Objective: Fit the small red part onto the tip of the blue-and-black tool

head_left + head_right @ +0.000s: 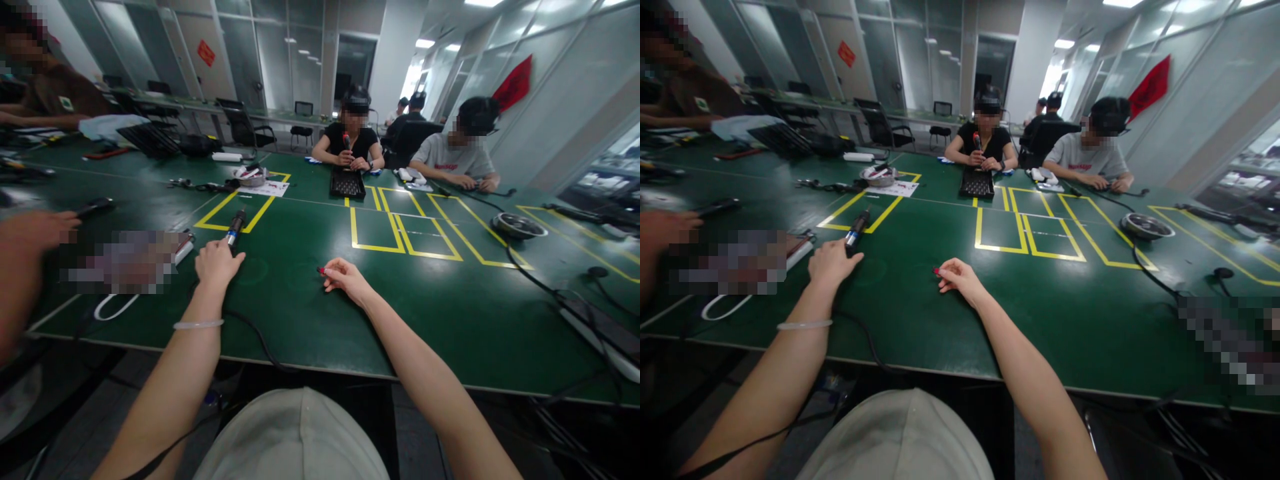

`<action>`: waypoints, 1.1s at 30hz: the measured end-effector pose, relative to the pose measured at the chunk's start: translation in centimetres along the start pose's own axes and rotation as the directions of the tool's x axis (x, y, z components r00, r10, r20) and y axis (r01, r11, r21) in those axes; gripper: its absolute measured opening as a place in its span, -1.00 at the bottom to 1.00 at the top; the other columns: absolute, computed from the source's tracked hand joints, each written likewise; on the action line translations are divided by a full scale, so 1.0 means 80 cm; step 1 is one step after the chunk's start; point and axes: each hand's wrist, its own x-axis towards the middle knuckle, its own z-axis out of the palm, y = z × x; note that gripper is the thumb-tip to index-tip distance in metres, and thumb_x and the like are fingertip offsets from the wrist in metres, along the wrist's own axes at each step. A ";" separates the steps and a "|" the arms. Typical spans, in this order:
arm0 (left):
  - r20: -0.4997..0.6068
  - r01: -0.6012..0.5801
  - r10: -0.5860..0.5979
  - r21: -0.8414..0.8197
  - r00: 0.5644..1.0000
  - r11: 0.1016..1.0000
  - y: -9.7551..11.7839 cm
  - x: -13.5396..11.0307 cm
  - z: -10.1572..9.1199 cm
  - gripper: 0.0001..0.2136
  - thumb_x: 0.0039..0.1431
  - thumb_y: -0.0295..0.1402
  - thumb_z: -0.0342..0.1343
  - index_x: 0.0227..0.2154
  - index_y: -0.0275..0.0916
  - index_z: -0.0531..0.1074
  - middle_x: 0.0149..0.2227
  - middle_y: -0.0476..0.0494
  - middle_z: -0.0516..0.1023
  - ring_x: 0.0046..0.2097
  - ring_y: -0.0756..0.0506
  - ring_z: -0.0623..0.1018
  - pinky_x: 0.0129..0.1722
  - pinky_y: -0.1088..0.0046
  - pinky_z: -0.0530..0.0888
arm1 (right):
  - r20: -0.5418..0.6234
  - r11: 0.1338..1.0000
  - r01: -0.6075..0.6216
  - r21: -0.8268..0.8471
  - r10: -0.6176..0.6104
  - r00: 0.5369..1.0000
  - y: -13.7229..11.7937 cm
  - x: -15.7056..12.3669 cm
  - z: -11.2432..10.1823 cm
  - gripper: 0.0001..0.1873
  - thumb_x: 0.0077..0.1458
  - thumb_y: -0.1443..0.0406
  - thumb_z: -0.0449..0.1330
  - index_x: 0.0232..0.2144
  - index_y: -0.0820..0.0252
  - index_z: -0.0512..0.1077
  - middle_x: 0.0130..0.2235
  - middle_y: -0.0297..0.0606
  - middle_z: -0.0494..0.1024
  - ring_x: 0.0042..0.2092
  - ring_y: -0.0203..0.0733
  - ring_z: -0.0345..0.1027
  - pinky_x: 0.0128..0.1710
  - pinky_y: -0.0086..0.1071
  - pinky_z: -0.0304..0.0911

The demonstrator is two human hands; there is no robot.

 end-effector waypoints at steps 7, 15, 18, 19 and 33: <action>0.164 0.082 -0.087 0.037 0.982 0.996 -0.016 0.011 -0.005 -0.46 0.07 -0.02 0.06 0.05 -0.23 0.34 0.02 -0.46 0.44 -0.02 -0.43 0.48 -0.16 0.05 0.45 | 0.003 1.000 0.014 0.011 -0.014 1.000 0.004 0.001 -0.001 -0.62 -0.11 0.14 0.40 -0.33 0.21 0.37 -0.36 -0.34 0.51 -0.46 -0.35 0.42 -0.50 -0.44 0.41; 0.131 -0.007 -0.004 0.086 0.991 0.996 0.010 -0.003 -0.003 -0.38 0.05 0.06 0.07 0.12 -0.17 0.31 0.03 -0.40 0.41 -0.02 -0.36 0.48 -0.15 0.13 0.46 | -0.013 1.000 0.027 -0.016 -0.027 1.000 0.007 0.004 0.002 -0.61 -0.14 0.12 0.41 -0.36 0.21 0.38 -0.41 -0.37 0.49 -0.48 -0.35 0.40 -0.51 -0.46 0.39; 0.129 -0.094 0.083 0.089 0.988 0.992 0.028 -0.012 0.000 -0.38 0.06 0.05 0.06 0.14 -0.16 0.29 0.02 -0.37 0.41 -0.01 -0.35 0.47 -0.13 0.16 0.46 | -0.019 0.999 0.029 -0.038 -0.030 0.999 0.006 0.004 0.003 -0.62 -0.13 0.11 0.40 -0.37 0.20 0.37 -0.43 -0.38 0.48 -0.49 -0.36 0.39 -0.52 -0.46 0.38; 0.128 -0.129 0.118 0.083 0.985 0.988 0.034 -0.016 0.002 -0.39 0.06 0.04 0.06 0.14 -0.15 0.29 0.02 -0.36 0.41 0.00 -0.34 0.47 -0.13 0.17 0.46 | -0.021 0.998 0.032 -0.049 -0.034 0.999 0.006 0.004 0.003 -0.62 -0.13 0.11 0.39 -0.37 0.20 0.37 -0.44 -0.39 0.47 -0.49 -0.35 0.39 -0.51 -0.45 0.37; 0.092 -0.580 0.585 -0.078 0.806 0.811 0.111 -0.077 0.018 -0.41 0.09 -0.09 0.12 0.19 -0.10 0.21 0.07 -0.19 0.39 0.04 -0.23 0.42 -0.11 0.30 0.44 | 0.157 0.548 0.354 -0.758 -0.373 0.914 0.008 -0.002 0.011 -0.92 0.14 0.28 0.16 -0.33 0.18 0.37 -0.31 -0.31 0.40 -0.36 -0.31 0.26 -0.33 -0.43 0.22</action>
